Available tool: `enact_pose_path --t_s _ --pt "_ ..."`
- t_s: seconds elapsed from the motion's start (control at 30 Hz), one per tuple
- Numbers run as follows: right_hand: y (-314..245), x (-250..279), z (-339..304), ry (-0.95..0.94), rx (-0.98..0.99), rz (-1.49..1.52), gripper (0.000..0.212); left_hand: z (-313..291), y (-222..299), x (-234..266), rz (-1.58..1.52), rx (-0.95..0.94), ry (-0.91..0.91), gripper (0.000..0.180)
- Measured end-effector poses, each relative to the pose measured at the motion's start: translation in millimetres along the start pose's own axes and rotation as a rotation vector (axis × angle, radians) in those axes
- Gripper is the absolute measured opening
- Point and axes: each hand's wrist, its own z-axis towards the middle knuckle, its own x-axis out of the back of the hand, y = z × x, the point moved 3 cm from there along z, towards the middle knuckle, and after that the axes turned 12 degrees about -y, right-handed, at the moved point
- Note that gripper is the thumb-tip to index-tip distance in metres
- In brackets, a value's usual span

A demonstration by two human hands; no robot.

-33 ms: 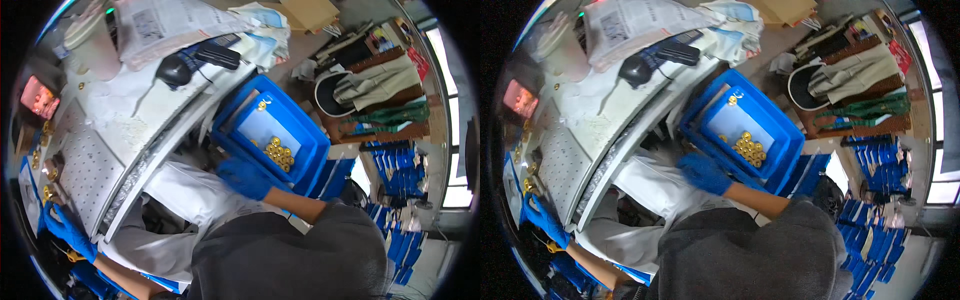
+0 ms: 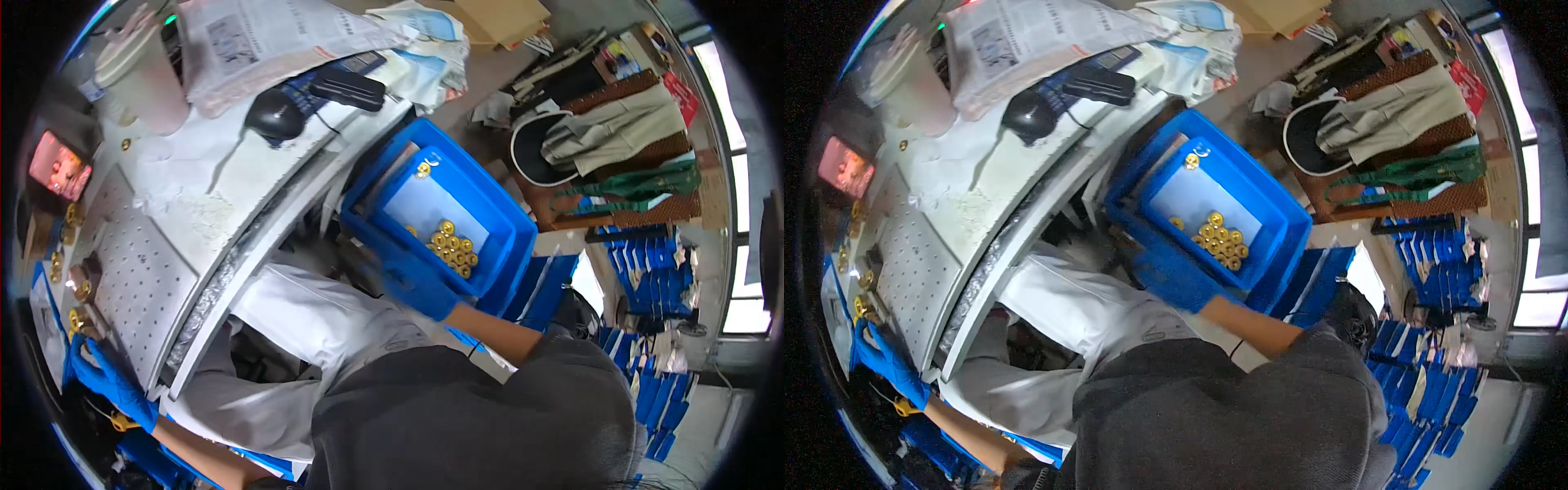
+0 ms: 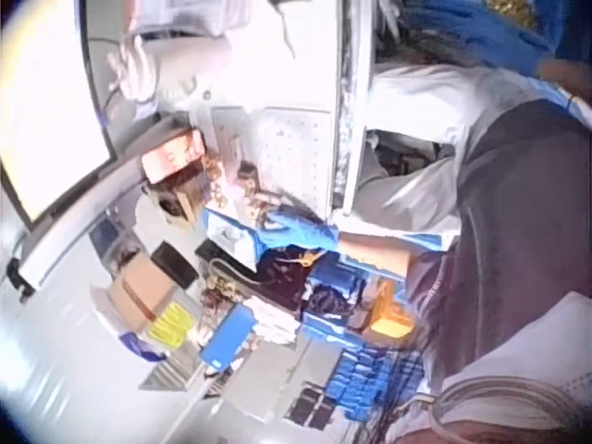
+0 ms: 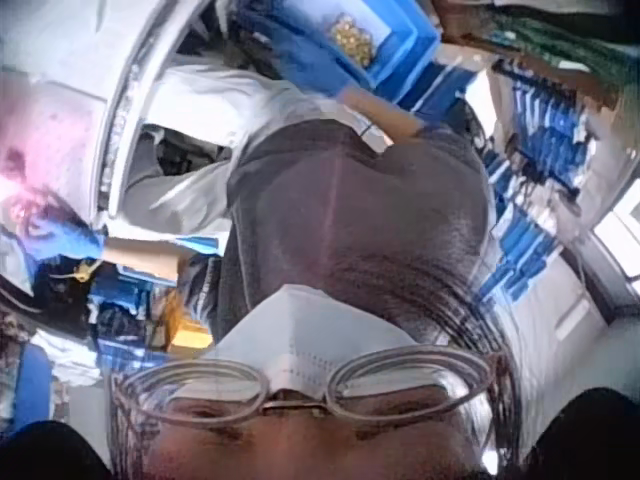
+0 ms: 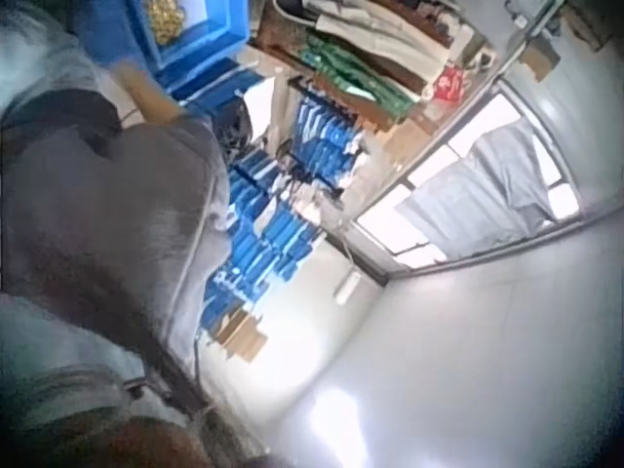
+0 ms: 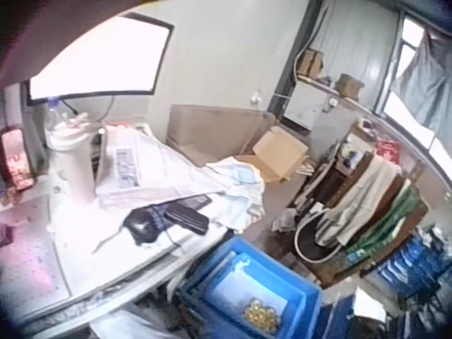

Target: Operates a laser marking machine to process small cylindrical metal components and organizes them into a tray.

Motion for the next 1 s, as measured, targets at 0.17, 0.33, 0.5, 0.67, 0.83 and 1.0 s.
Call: enact_pose_path --t_s 0.17,0.33,0.5,0.67,0.83,1.0 --pt "188 85 -100 0.269 -0.292 -0.575 0.039 3 -21 -5 0.004 -0.024 0.000 0.038" --pt "171 100 -61 -0.224 -0.356 -0.795 0.047 -2 -30 0 0.003 0.015 0.005 0.039" --pt "228 89 -62 -0.127 -0.226 -0.704 0.050 1 -11 10 -0.076 0.062 -0.008 0.035" --pt "243 78 -69 0.044 -0.291 -0.630 0.043 -4 29 1 0.076 0.181 0.022 0.029" --pt "232 88 -46 -0.096 -0.330 -0.719 0.040 -5 38 14 0.006 0.149 0.089 0.024" --pt "152 145 -23 0.007 -0.296 -0.366 0.029 -3 36 22 -0.047 0.138 0.131 0.027"
